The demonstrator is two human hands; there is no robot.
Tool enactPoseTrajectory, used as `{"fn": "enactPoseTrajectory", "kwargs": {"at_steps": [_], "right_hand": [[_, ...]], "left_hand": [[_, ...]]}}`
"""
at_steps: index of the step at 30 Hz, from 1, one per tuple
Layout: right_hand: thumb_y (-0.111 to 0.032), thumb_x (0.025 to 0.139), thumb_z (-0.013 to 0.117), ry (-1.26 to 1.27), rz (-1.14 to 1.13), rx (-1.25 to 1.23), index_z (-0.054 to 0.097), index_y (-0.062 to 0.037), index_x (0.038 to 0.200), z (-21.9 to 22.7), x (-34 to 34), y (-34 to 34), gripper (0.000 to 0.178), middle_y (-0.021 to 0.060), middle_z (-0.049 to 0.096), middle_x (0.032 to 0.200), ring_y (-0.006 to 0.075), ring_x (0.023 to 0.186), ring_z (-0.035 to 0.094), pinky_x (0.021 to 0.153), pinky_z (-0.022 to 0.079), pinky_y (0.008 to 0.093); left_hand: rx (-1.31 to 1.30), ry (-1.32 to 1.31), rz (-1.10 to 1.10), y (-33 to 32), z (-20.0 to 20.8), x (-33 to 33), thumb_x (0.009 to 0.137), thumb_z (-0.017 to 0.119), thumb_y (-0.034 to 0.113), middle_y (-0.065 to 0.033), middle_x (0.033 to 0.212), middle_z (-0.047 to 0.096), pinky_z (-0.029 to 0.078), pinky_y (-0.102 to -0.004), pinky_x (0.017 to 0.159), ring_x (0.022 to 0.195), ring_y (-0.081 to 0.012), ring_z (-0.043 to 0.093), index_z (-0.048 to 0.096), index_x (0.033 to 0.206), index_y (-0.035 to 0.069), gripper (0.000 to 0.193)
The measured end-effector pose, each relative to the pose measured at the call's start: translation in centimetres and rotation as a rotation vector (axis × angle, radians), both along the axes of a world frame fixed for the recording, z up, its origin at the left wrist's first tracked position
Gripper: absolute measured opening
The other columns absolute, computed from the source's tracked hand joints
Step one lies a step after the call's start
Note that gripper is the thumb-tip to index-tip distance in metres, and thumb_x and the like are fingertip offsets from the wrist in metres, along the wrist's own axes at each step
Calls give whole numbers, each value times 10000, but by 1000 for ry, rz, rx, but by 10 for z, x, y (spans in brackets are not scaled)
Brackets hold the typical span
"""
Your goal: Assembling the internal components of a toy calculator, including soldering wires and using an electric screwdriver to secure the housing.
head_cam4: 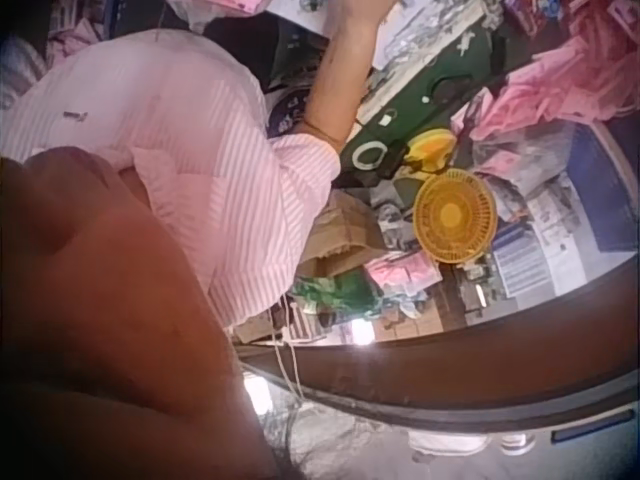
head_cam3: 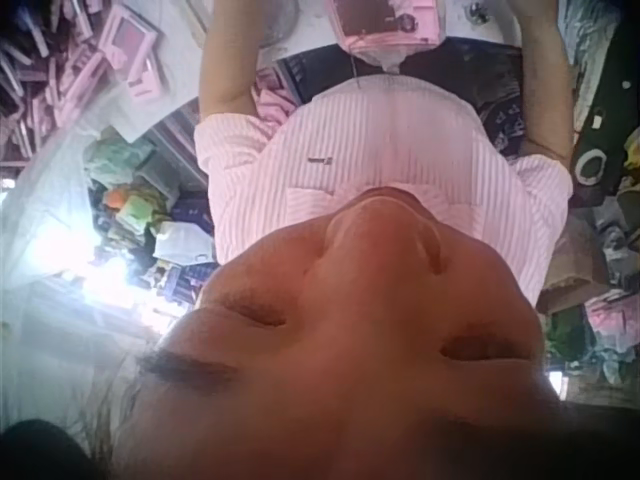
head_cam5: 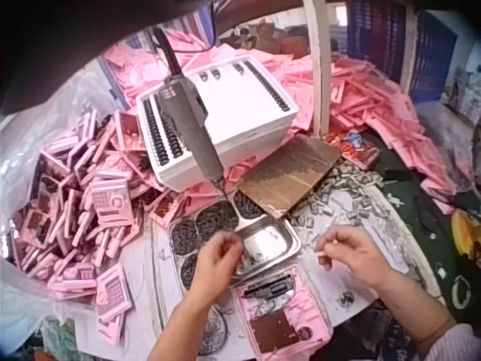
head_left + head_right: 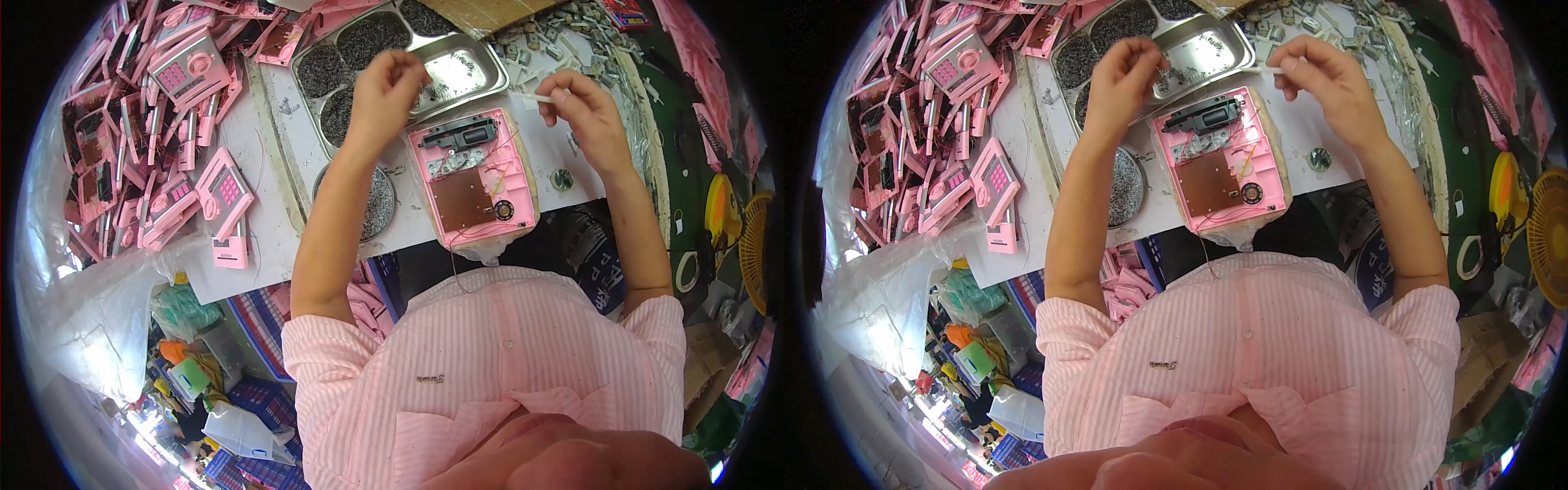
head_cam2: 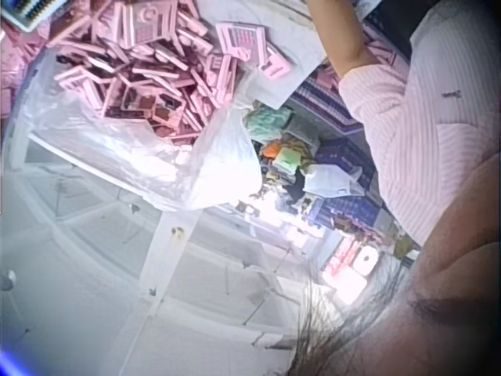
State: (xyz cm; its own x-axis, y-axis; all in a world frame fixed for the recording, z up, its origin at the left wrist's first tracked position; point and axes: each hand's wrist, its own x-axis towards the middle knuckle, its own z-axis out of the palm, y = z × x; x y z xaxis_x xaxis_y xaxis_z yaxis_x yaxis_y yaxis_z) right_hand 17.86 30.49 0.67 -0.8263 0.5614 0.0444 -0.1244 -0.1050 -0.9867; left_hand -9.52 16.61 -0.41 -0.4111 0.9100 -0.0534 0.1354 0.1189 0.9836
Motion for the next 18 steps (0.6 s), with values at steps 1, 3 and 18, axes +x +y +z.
{"fn": "enactPoseTrajectory", "kwargs": {"at_steps": [1,3,18], "right_hand": [[-76,914,718,0,-43,28,662,-21,1119,6,1,-11,220,13,645,986,85,870,590,773,487,252],[-66,891,739,3,-116,72,682,-16,1123,23,0,-43,244,22,670,980,96,886,607,799,494,257],[-32,818,765,13,90,557,712,-15,1111,14,36,-76,298,121,726,962,257,836,698,749,550,322]], "left_hand": [[-37,-176,-15,-13,11,17,973,643,123,-37,903,689,425,-218,557,673,-58,534,646,1111,-1,186],[-67,-250,-87,-44,23,44,985,630,107,-46,891,665,427,-230,563,699,-80,547,653,1161,-14,215],[-211,-635,-313,-103,39,112,1031,593,134,-9,832,615,446,-215,561,649,-79,554,634,1167,-44,228]]}}
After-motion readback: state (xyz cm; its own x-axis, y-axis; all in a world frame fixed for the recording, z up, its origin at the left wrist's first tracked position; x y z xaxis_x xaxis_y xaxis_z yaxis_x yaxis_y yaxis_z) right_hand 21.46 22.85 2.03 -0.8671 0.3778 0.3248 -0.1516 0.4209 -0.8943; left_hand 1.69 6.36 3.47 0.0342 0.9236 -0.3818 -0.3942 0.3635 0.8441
